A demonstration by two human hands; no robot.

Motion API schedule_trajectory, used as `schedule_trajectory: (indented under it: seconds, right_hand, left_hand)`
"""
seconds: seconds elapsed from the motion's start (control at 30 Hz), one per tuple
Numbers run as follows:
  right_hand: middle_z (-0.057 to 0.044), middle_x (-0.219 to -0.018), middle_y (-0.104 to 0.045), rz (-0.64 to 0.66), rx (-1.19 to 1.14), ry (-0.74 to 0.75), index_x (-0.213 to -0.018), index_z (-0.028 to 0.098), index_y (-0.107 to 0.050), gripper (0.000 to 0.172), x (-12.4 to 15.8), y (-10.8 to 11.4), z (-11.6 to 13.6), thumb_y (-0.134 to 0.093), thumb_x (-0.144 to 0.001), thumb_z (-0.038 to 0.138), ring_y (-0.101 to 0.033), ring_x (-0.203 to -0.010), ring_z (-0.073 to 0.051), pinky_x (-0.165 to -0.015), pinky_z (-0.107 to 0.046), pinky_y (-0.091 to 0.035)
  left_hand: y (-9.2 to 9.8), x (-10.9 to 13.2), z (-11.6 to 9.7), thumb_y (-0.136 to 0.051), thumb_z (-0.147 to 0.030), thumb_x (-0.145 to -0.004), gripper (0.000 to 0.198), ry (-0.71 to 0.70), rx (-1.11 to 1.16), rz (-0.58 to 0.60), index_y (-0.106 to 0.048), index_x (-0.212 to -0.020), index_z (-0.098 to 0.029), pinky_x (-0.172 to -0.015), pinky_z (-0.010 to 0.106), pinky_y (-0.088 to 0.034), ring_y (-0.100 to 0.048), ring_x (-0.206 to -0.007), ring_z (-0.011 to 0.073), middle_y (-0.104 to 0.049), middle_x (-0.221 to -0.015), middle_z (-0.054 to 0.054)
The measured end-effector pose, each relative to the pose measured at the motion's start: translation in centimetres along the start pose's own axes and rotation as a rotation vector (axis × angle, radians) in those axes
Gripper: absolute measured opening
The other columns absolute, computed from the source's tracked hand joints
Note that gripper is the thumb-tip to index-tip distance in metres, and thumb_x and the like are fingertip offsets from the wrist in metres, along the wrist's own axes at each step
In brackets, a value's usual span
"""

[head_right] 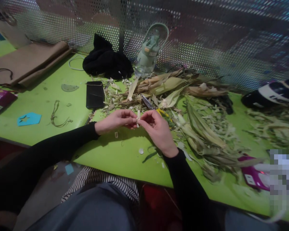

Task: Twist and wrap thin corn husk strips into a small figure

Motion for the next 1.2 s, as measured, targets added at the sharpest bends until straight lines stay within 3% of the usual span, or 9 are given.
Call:
schedule_trajectory:
  seconds: [0.2,0.4,0.6,0.8,0.97,1.2]
  right_hand:
    - [-0.003,-0.091,-0.07,-0.084,0.033,0.026,-0.098,0.021,-0.065,0.021,0.2,0.3,0.0,-0.073,-0.084,0.035,-0.066,-0.079,-0.016,-0.073,-0.033,-0.055]
    - [-0.002,-0.081,-0.072,-0.151,0.161,0.027,-0.089,0.021,-0.07,0.016,0.6,0.5,0.3,-0.071,-0.086,0.036,-0.064,-0.069,-0.015,-0.063,-0.031,-0.052]
    - [0.0,-0.081,-0.072,-0.257,0.198,0.072,-0.085,0.022,-0.068,0.012,1.1,0.7,0.8,-0.071,-0.086,0.033,-0.065,-0.071,-0.015,-0.068,-0.032,-0.054]
    - [-0.001,-0.082,-0.071,-0.274,0.206,0.073,-0.089,0.022,-0.065,0.014,1.1,1.2,0.7,-0.067,-0.09,0.035,-0.064,-0.069,-0.016,-0.062,-0.031,-0.052]
    - [-0.003,-0.088,-0.071,-0.295,0.207,0.09,-0.092,0.021,-0.063,0.016,1.0,1.3,0.5,-0.065,-0.091,0.037,-0.066,-0.076,-0.018,-0.068,-0.033,-0.054]
    - [-0.003,-0.088,-0.072,-0.219,0.195,0.111,-0.091,0.022,-0.062,0.013,0.9,0.5,0.8,-0.064,-0.092,0.035,-0.066,-0.076,-0.017,-0.069,-0.032,-0.053]
  left_hand:
    - [0.1,0.1,-0.4,-0.061,-0.013,-0.092,0.005,-0.007,0.052,-0.047,-0.059,-0.092,-0.008,-0.08,0.029,-0.055,-0.067,-0.069,0.0065,-0.069,-0.075,0.001]
    - [0.1,0.1,-0.3,-0.061,-0.014,-0.093,0.007,-0.04,0.042,-0.062,-0.057,-0.09,-0.01,-0.08,0.03,-0.055,-0.066,-0.069,0.0071,-0.069,-0.074,0.001]
    - [-0.1,0.3,-0.4,-0.058,-0.013,-0.095,0.009,-0.063,0.085,-0.091,-0.053,-0.087,-0.012,-0.082,0.03,-0.055,-0.068,-0.071,0.0072,-0.07,-0.075,0.001]
    - [0.1,0.6,-1.0,-0.057,-0.015,-0.095,0.01,-0.058,0.033,-0.099,-0.053,-0.087,-0.012,-0.079,0.029,-0.055,-0.068,-0.073,0.0079,-0.072,-0.08,0.003]
    - [0.5,0.5,-1.6,-0.06,-0.016,-0.091,0.011,-0.123,-0.015,-0.087,-0.052,-0.084,-0.013,-0.081,0.029,-0.053,-0.067,-0.078,0.0087,-0.071,-0.083,0.004]
    - [-0.7,0.9,-1.7,-0.062,-0.011,-0.084,0.008,-0.193,-0.234,-0.023,-0.055,-0.084,-0.013,-0.074,0.027,-0.049,-0.059,-0.068,0.0072,-0.063,-0.075,-0.001]
Point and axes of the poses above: each hand's wrist, its own x-axis away from the middle knuckle, its own y-axis out of the back of the hand, z = x × y, the point moved 7 cm from there along -x, towards the middle knuckle
